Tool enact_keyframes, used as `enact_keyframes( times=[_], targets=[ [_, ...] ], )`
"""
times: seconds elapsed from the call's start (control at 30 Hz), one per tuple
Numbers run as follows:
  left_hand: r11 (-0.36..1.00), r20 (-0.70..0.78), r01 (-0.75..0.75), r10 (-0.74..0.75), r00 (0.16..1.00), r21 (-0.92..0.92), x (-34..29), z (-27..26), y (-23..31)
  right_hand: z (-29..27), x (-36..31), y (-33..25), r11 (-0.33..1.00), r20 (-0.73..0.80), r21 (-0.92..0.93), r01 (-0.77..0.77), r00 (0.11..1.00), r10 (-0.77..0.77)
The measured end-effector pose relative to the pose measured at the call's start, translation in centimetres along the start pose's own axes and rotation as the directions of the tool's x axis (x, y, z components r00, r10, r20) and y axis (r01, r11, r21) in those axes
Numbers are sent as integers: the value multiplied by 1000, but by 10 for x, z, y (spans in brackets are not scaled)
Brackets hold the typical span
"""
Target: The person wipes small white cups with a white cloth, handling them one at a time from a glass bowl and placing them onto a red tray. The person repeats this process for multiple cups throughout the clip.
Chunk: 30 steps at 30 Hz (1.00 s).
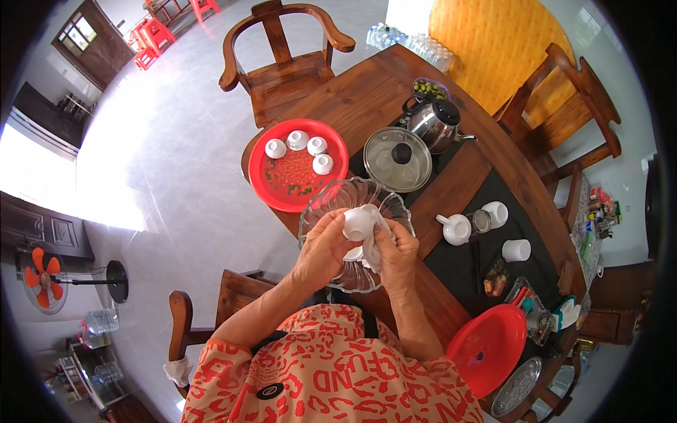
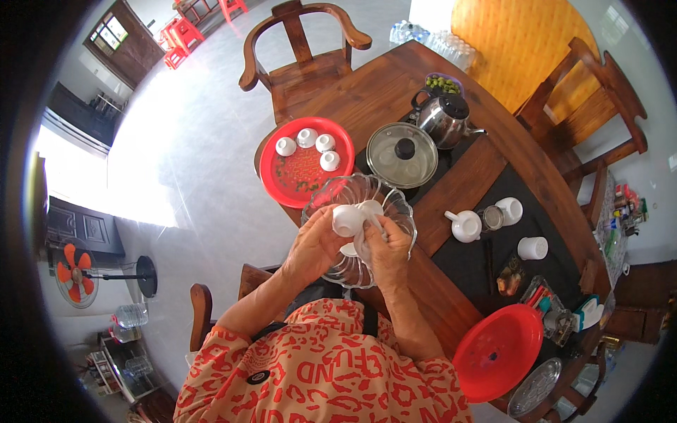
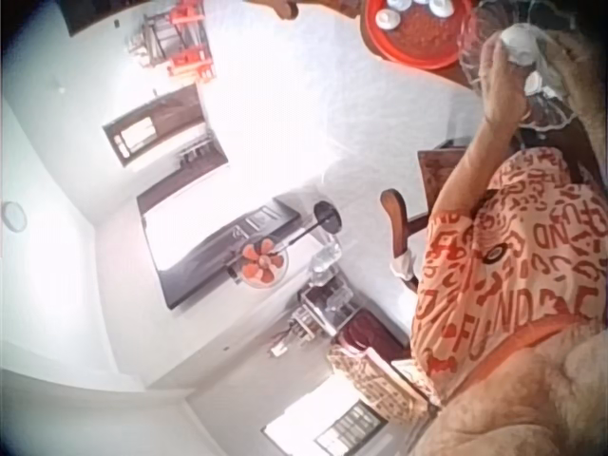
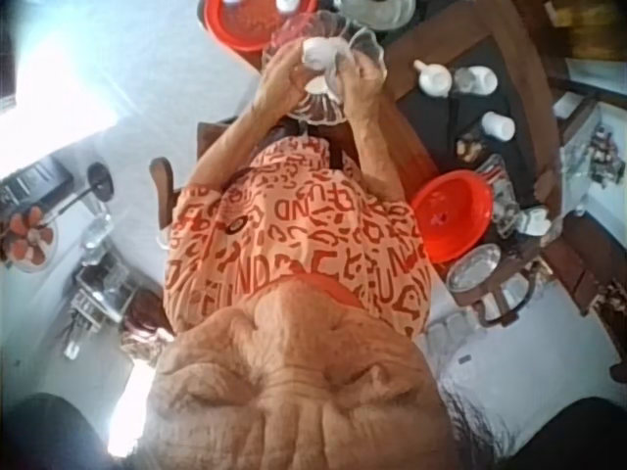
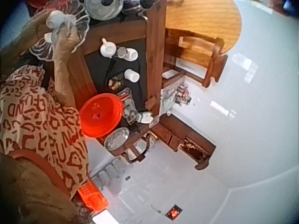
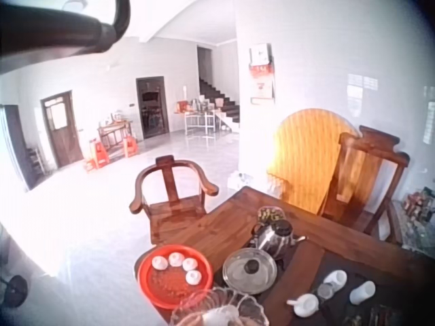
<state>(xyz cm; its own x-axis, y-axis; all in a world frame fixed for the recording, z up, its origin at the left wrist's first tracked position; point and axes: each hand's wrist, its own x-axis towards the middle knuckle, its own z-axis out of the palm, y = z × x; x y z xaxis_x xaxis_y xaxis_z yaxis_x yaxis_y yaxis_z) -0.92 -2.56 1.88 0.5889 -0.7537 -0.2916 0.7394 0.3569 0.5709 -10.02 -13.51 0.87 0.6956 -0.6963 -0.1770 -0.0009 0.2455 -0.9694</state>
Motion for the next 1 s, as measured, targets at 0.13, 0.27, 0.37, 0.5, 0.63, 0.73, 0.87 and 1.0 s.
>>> enact_keyframes(
  times=[0.13,0.27,0.37,0.5,0.63,0.73,0.87,1.0],
  targets=[
    [953,-48,-77,95,994,292,-2,6,-4,5,-8,-2,978,50,-182,100,994,-93],
    [996,-45,25,-22,999,81,8,-26,-5,0,-5,-5,996,31,50,77,996,-78],
    [979,-40,204,-203,978,20,4,-27,-4,-10,11,-15,828,44,556,72,992,-116],
    [935,-4,343,-344,939,-90,4,-25,-16,-3,16,-22,699,28,714,49,995,-99],
    [977,67,198,-193,979,-75,7,-16,-16,-3,10,0,942,-30,237,237,971,-237],
    [985,46,168,-166,985,-42,7,-13,-14,-11,5,4,891,164,-185,414,907,-387],
    [992,21,125,-125,992,-4,5,-15,-14,-6,-11,-17,720,402,-416,556,822,-403],
    [986,3,150,-151,989,68,2,-22,-18,-6,-19,-20,545,515,-558,626,776,-364]
  ],
)
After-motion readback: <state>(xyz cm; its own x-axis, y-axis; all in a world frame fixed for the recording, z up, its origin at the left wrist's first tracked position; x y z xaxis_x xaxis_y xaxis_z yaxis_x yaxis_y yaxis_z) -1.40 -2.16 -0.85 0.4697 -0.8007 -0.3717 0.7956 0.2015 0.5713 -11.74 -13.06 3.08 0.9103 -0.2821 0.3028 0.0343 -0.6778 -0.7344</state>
